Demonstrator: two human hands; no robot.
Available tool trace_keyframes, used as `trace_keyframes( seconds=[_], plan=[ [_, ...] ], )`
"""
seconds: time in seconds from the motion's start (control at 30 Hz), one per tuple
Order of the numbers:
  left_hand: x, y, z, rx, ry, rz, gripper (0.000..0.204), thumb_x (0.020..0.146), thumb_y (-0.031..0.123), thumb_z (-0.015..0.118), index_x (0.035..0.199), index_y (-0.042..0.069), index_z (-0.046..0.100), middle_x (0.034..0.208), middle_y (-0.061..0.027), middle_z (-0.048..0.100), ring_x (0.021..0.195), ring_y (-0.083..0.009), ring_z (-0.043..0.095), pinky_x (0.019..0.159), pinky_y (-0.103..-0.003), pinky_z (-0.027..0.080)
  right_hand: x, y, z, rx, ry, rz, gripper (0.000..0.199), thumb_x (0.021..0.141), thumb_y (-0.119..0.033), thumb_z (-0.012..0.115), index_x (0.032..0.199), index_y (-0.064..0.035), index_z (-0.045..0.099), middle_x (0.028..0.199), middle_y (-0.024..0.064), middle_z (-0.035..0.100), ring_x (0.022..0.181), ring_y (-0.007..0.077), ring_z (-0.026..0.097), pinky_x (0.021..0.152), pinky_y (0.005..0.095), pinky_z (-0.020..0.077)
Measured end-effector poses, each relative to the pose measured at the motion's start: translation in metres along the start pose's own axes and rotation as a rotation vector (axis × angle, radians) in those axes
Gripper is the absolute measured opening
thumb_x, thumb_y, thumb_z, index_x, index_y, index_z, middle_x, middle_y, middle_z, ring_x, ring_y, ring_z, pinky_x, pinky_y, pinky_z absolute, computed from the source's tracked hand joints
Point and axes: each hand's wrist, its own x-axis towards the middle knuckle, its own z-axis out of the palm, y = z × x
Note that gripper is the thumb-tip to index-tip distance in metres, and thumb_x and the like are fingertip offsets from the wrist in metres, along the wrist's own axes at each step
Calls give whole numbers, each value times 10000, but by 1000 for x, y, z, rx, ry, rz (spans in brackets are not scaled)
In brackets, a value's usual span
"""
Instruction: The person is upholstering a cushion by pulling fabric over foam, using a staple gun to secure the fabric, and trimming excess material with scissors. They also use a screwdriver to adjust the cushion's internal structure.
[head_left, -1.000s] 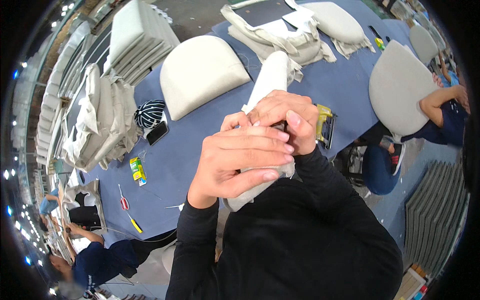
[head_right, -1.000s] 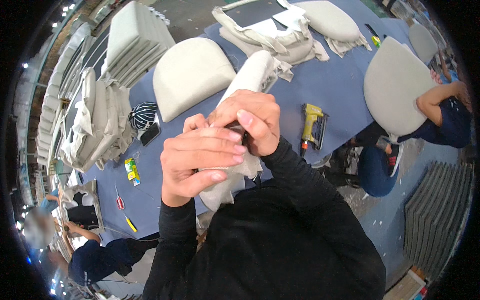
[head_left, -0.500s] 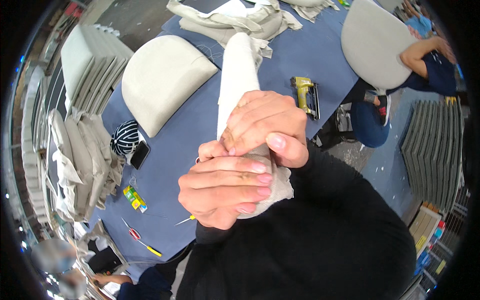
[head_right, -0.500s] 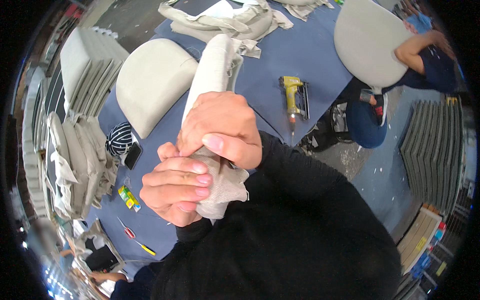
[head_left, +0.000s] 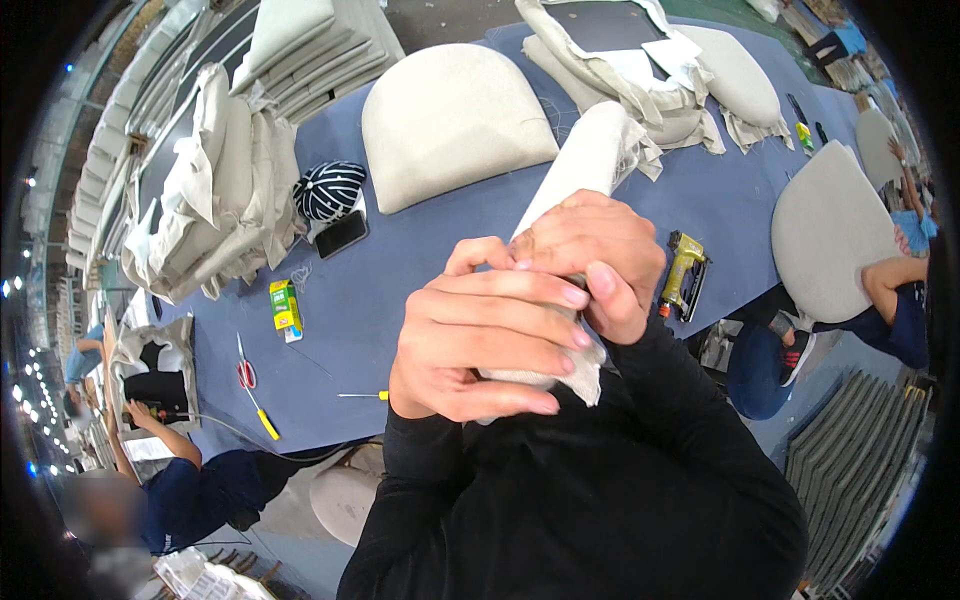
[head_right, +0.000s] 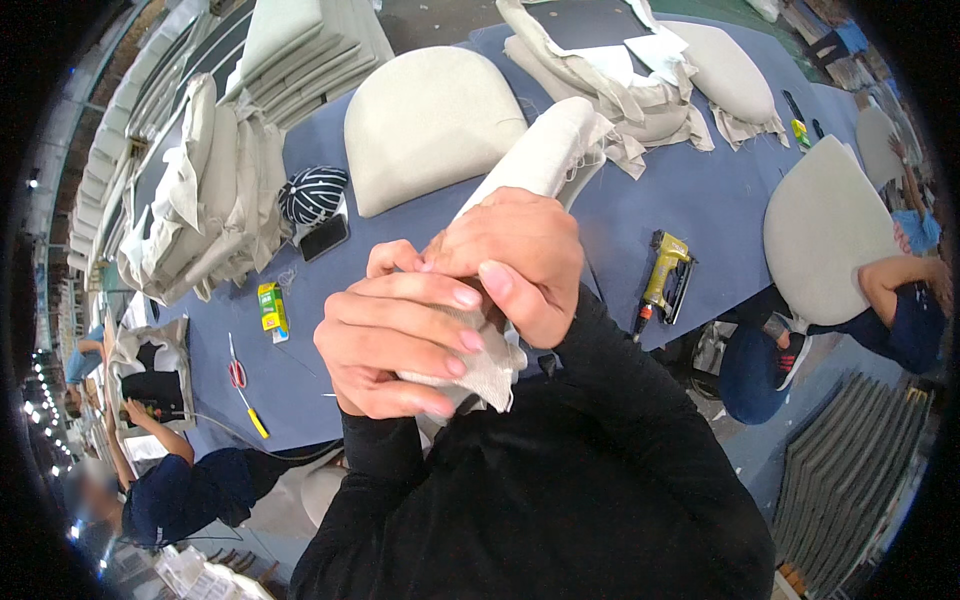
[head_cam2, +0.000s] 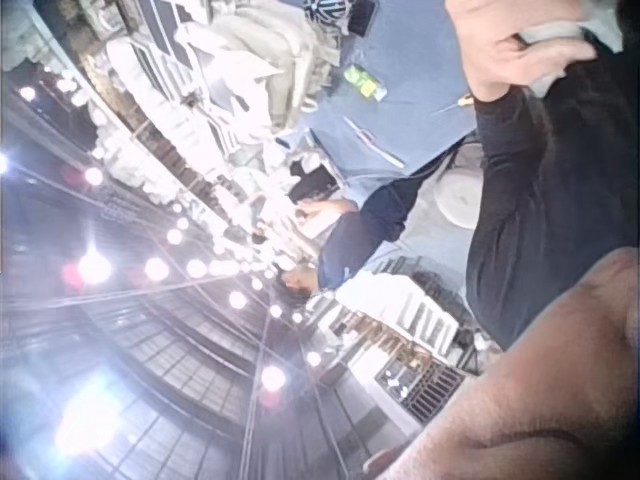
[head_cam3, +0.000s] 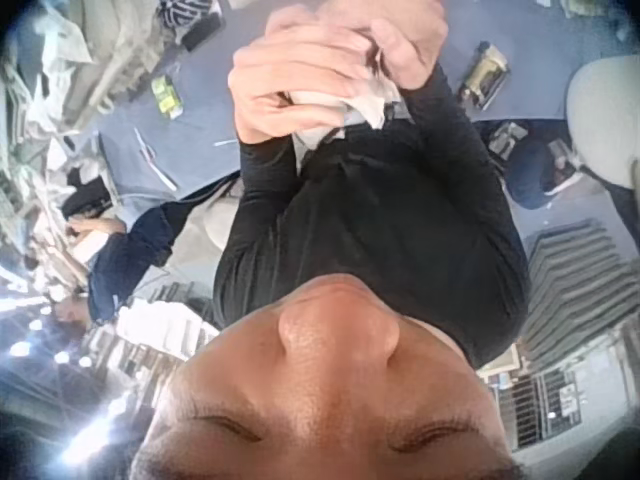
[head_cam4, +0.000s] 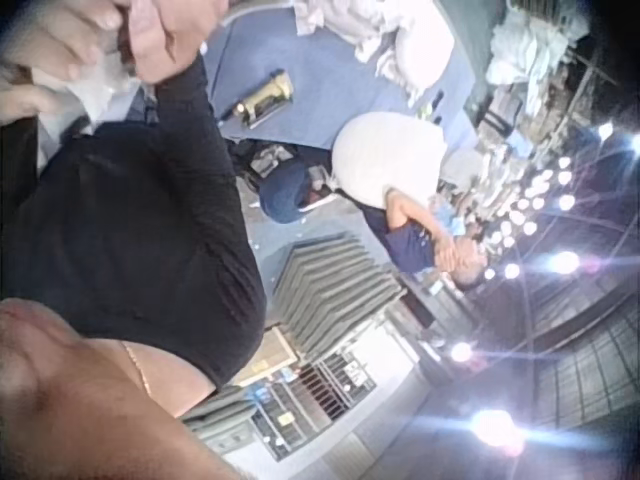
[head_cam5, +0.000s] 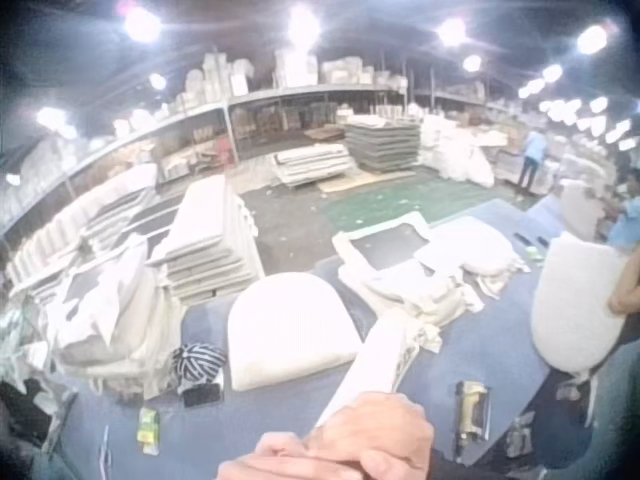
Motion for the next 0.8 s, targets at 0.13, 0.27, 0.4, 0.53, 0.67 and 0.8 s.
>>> trace_keyframes(
  seconds=[0.13, 0.27, 0.4, 0.53, 0.67, 0.8],
  plan=[
    [-1, -14, 6, -129, 19, 22, 222, 814, 315, 925, 866, 117, 839, 944, -94, 835, 997, -244, 796, 981, -408, 366, 2, -2, 6, -9, 47, 14, 335, 931, -210, 532, 887, 32, 758, 808, 170, 769, 740, 322, 779, 706, 399, 570],
    [-2, -30, 9, -180, 90, 104, 155, 800, 240, 901, 863, 112, 842, 939, -104, 836, 963, -239, 798, 1007, -389, 345, 5, 11, 0, -36, -22, -15, 349, 935, -223, 533, 881, 33, 764, 802, 170, 767, 741, 312, 782, 711, 381, 570],
    [-2, -34, -6, -205, 151, 4, 161, 784, 234, 901, 858, 106, 838, 905, -100, 830, 939, -247, 793, 1006, -393, 348, 17, 24, 5, -58, -53, 22, 339, 926, -233, 549, 896, 28, 764, 806, 173, 765, 753, 322, 783, 710, 383, 562],
    [-5, -39, -23, -164, 209, -41, 234, 720, 192, 923, 916, 93, 839, 969, -76, 833, 1012, -233, 794, 992, -374, 413, 24, 37, 9, -90, -111, 23, 348, 891, -276, 589, 937, 21, 764, 867, 176, 775, 811, 345, 786, 747, 402, 561],
    [-31, -32, -28, -49, 354, -175, 425, 879, 399, 798, 1040, 7, 833, 1063, -159, 820, 1135, -332, 759, 1160, -499, 411, 30, 41, 18, -77, -112, 23, 451, 923, -366, 587, 1002, 36, 776, 943, 184, 792, 882, 351, 788, 778, 413, 560],
    [-47, -14, -20, -26, 394, -219, 542, 985, 443, 675, 1147, -61, 794, 1190, -244, 775, 1223, -403, 706, 1156, -543, 440, 20, 33, 27, -74, -80, -55, 674, 1009, -592, 527, 1064, 24, 796, 1031, 206, 793, 894, 363, 776, 795, 421, 555]
  ],
)
